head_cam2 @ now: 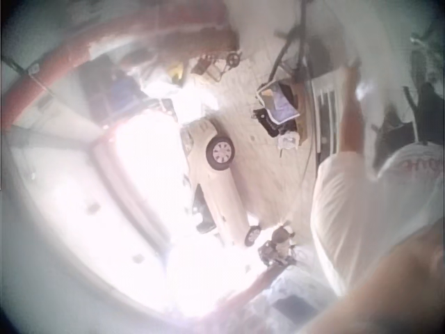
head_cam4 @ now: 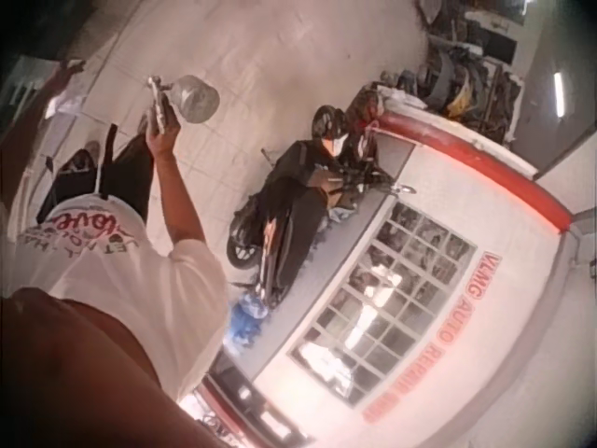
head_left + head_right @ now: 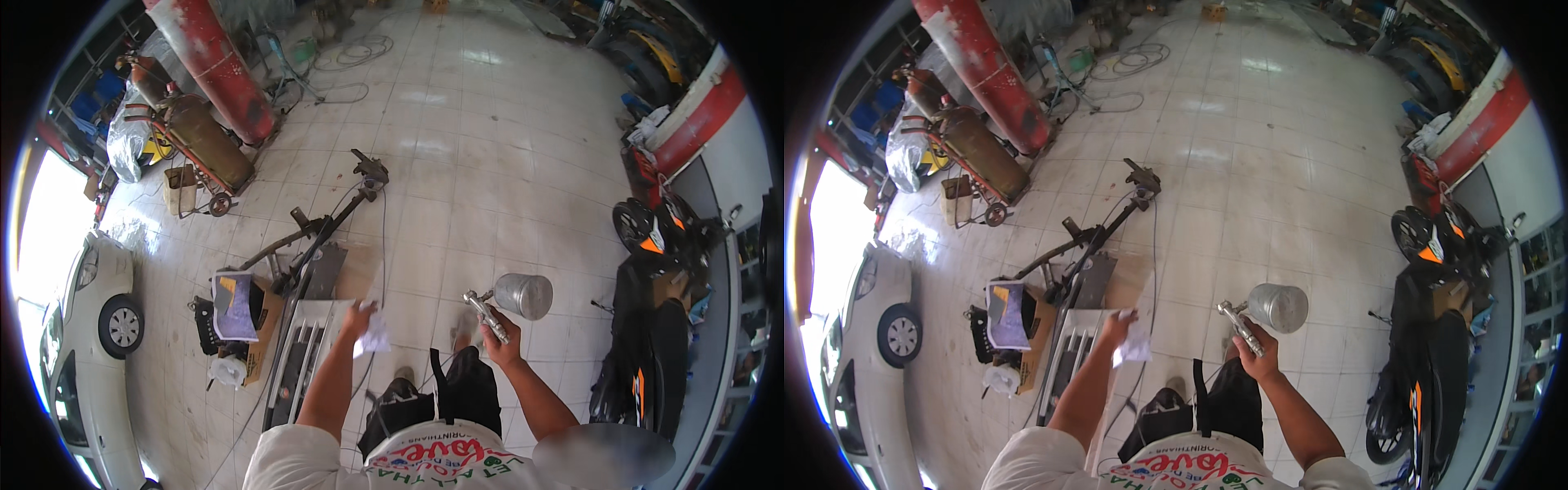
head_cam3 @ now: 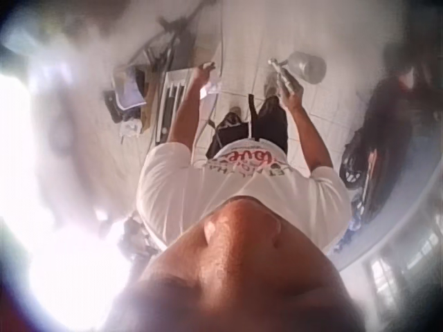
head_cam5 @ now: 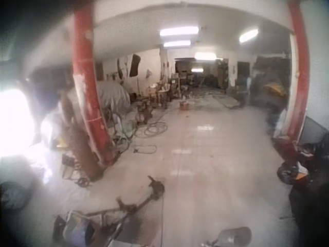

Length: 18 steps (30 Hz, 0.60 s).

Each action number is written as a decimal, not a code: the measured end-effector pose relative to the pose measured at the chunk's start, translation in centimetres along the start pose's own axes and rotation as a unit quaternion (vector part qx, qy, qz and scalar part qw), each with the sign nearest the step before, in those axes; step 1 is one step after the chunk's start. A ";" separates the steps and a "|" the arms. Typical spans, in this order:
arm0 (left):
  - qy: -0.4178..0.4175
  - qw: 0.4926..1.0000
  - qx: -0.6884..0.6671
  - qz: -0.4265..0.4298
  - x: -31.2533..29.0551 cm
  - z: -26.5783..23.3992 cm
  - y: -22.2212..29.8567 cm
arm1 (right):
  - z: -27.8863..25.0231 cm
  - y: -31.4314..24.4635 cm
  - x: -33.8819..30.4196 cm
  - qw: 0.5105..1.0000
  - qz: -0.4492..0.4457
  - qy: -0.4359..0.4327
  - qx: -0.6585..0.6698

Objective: The person wipes a car hood with a cloth and spray can, then uses a paint sprayer to apply paint to the hood. The car is masked with newspaper and plastic sheeting. The person moves around the garage to retrieve tools and materials.

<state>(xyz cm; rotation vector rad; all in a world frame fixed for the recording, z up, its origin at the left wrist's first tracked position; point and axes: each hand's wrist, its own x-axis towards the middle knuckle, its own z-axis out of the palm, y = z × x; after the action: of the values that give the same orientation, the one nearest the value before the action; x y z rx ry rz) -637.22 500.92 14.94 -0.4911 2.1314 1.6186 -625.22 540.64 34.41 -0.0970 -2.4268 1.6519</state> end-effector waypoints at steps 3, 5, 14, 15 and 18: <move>0.031 0.992 0.120 0.005 15.0 3.4 7.5 | 3.9 6.7 11.0 0.995 0.075 -0.038 0.055; 0.052 0.984 0.149 0.088 25.8 6.8 10.2 | 6.4 13.6 17.7 0.993 0.067 -0.029 0.092; 0.191 0.966 0.139 -0.109 60.4 15.9 -2.0 | 14.5 37.8 38.0 0.974 0.168 -0.029 0.147; 0.208 0.960 0.143 -0.119 63.3 17.1 -2.2 | 14.9 39.2 38.6 0.969 0.182 -0.006 0.170; 0.287 0.929 0.194 -0.131 68.9 17.7 -3.7 | 14.7 40.1 41.6 0.955 0.230 -0.029 0.187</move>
<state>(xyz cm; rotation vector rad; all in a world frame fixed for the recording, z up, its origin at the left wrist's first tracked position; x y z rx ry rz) -691.92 515.18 -28.45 -1.1673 2.5685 0.9364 -671.30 549.08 -2.47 -0.6016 -2.1898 2.3100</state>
